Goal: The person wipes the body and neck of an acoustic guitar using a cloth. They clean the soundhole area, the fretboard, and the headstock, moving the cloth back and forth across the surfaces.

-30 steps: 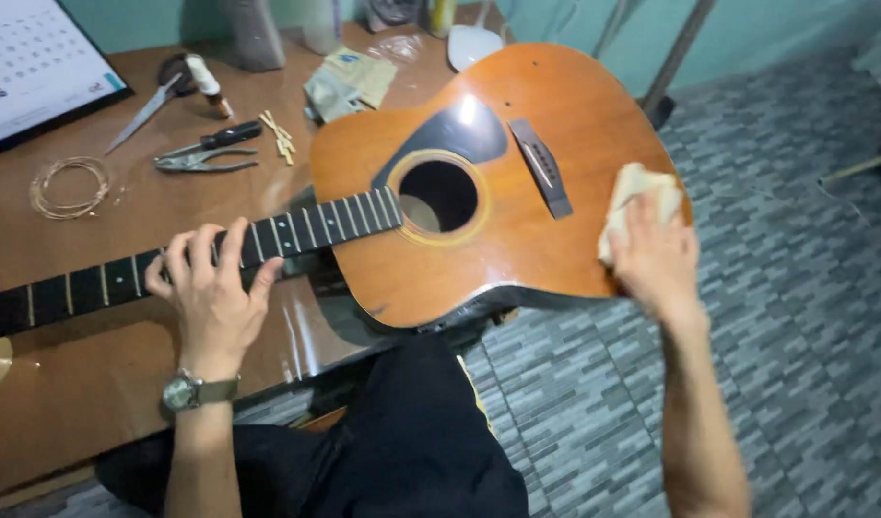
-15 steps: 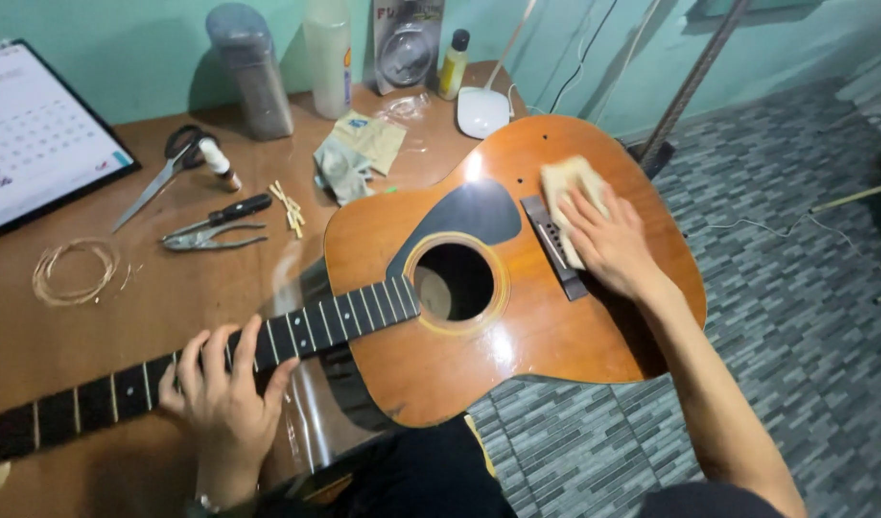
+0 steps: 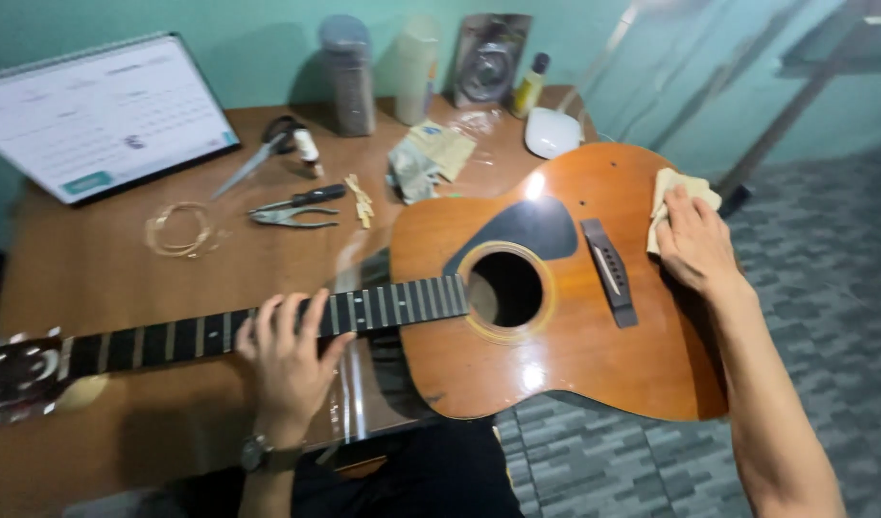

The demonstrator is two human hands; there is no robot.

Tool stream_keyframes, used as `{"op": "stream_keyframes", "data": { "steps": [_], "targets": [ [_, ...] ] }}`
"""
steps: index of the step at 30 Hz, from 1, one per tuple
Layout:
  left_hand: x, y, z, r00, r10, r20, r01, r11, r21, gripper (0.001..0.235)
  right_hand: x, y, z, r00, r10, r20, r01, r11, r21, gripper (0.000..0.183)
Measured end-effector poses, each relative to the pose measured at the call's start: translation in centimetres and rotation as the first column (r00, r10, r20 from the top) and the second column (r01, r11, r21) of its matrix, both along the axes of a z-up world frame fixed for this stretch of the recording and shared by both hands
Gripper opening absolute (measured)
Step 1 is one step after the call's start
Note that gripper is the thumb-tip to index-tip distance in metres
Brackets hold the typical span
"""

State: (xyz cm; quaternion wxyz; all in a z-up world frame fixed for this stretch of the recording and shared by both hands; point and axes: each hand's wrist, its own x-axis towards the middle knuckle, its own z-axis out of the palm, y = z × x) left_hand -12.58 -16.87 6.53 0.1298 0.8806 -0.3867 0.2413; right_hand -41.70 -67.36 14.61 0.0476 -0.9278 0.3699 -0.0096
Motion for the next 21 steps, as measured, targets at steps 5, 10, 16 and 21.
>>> {"op": "stream_keyframes", "data": {
  "steps": [5, 10, 16, 21],
  "targets": [
    [0.1, -0.3, -0.1, 0.987, -0.092, -0.130, 0.076, 0.990, -0.122, 0.075, 6.3, 0.9, -0.2, 0.962, -0.259, -0.083, 0.267, 0.959, 0.095, 0.072],
    [0.4, -0.1, -1.1, 0.982, -0.119, -0.148, 0.091, 0.979, -0.181, 0.070, 12.7, -3.9, -11.8, 0.984, 0.179, 0.022, -0.132, 0.797, -0.589, 0.063],
    [0.2, 0.0, -2.1, 0.964, -0.148, -0.221, 0.107, 0.977, -0.185, 0.069, 16.1, 9.6, -10.3, 0.941, 0.337, -0.006, -0.261, 0.718, -0.645, 0.069],
    [0.4, -0.1, -2.0, 0.964, -0.132, -0.232, 0.095, 0.982, -0.161, 0.069, 21.4, 19.2, -5.4, 0.828, 0.557, -0.066, -0.544, 0.769, -0.336, 0.072]
  ]
}}
